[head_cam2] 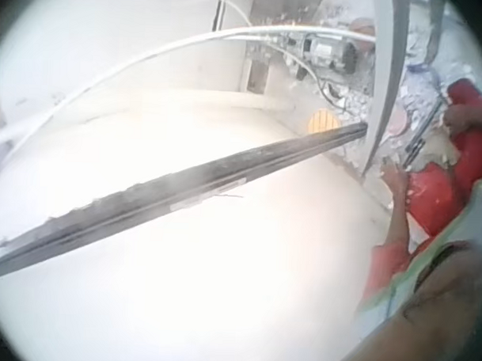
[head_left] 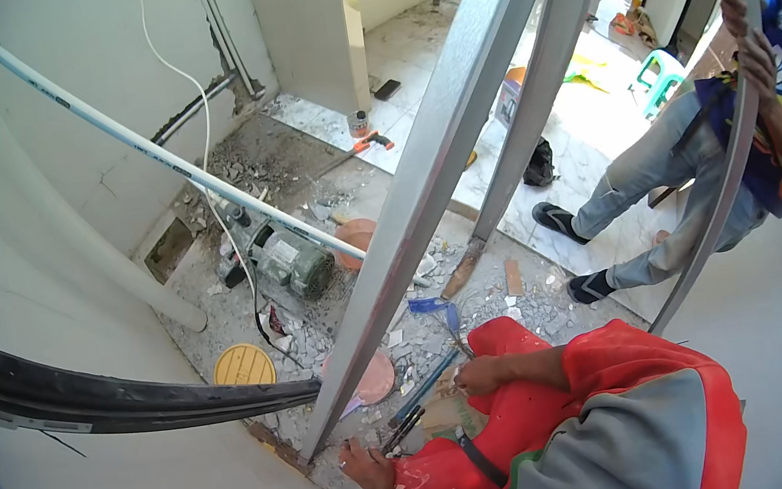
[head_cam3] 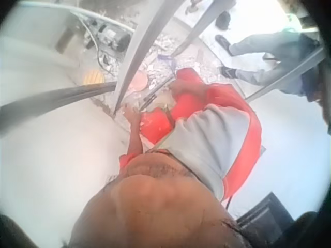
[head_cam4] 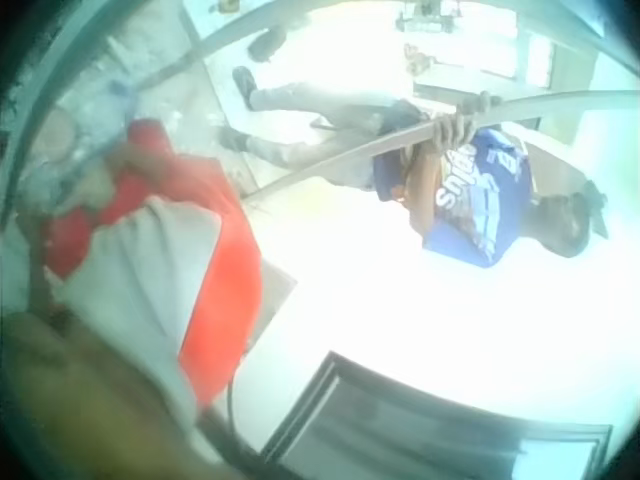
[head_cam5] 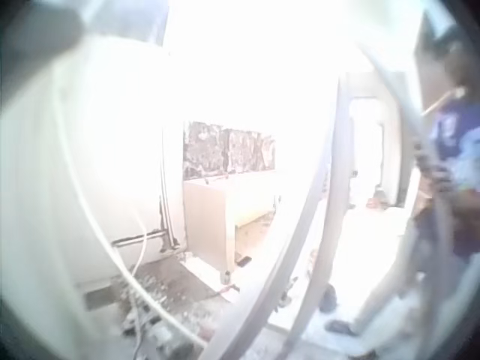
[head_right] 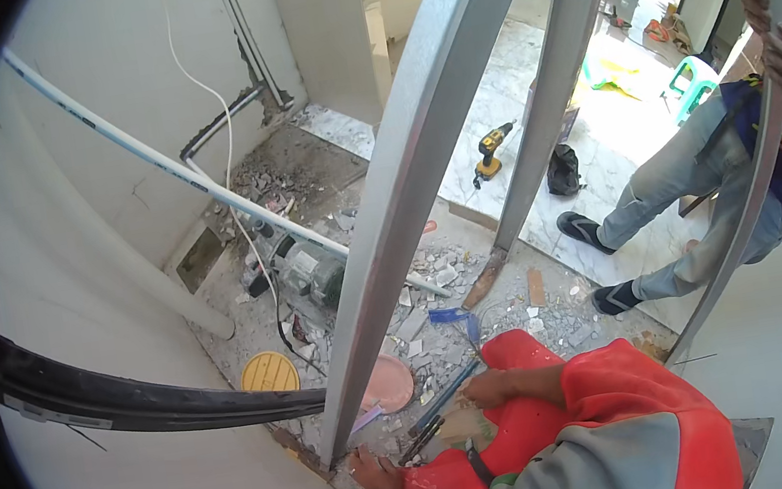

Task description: Installing a metal stud frame for a renovation project using a spirit level and a power drill.

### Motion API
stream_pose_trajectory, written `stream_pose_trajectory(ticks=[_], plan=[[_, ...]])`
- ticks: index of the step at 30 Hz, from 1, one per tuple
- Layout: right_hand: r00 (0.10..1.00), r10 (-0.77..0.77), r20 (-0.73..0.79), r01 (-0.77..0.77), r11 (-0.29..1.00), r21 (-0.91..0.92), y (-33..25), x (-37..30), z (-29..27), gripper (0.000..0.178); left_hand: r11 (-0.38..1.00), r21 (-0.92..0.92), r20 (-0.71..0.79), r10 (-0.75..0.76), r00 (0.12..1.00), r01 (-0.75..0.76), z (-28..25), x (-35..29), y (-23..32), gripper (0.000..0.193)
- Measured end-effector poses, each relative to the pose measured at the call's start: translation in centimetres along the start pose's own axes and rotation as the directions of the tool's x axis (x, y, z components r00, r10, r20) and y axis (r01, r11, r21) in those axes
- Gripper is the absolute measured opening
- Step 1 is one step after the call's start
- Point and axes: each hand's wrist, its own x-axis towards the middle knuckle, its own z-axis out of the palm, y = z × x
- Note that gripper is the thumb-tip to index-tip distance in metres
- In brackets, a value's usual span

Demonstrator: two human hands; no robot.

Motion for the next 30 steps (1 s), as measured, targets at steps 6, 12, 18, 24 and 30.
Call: stream_pose_trajectory(ticks=[6,12,18,24,30], plan=[[0.903,0.186,-0.386,-0.126,0.976,0.176,-10.2,-18.8,-17.9,0.026,0.971,-0.012,0.25,-0.23,0.941,0.24,-10.8,-4.9,7.1,0.046],[0.332,0.182,-0.926,-0.152,0.979,0.138,-17.6,-32.1,-35.0,0.016,0.96,-0.122,0.415,-0.18,0.892,0.25,-16.8,-5.3,8.1,0.043],[-0.273,0.2,-0.941,-0.026,0.976,0.215,-18.6,-40.2,-45.3,0.014,0.983,-0.03,0.555,-0.132,0.821,0.179,-20.6,-1.2,3.7,0.044],[-0.556,0.077,-0.828,-0.021,0.994,0.107,-13.1,-44.2,-53.1,0.015,0.987,0.129,0.627,-0.157,0.763,0.098,-24.4,2.6,6.8,0.04],[-0.765,0.281,-0.58,0.195,0.959,0.208,-2.4,-47.9,-62.0,0.028,0.945,0.264,0.61,-0.318,0.726,0.192,-9.6,2.8,0.9,0.081]])
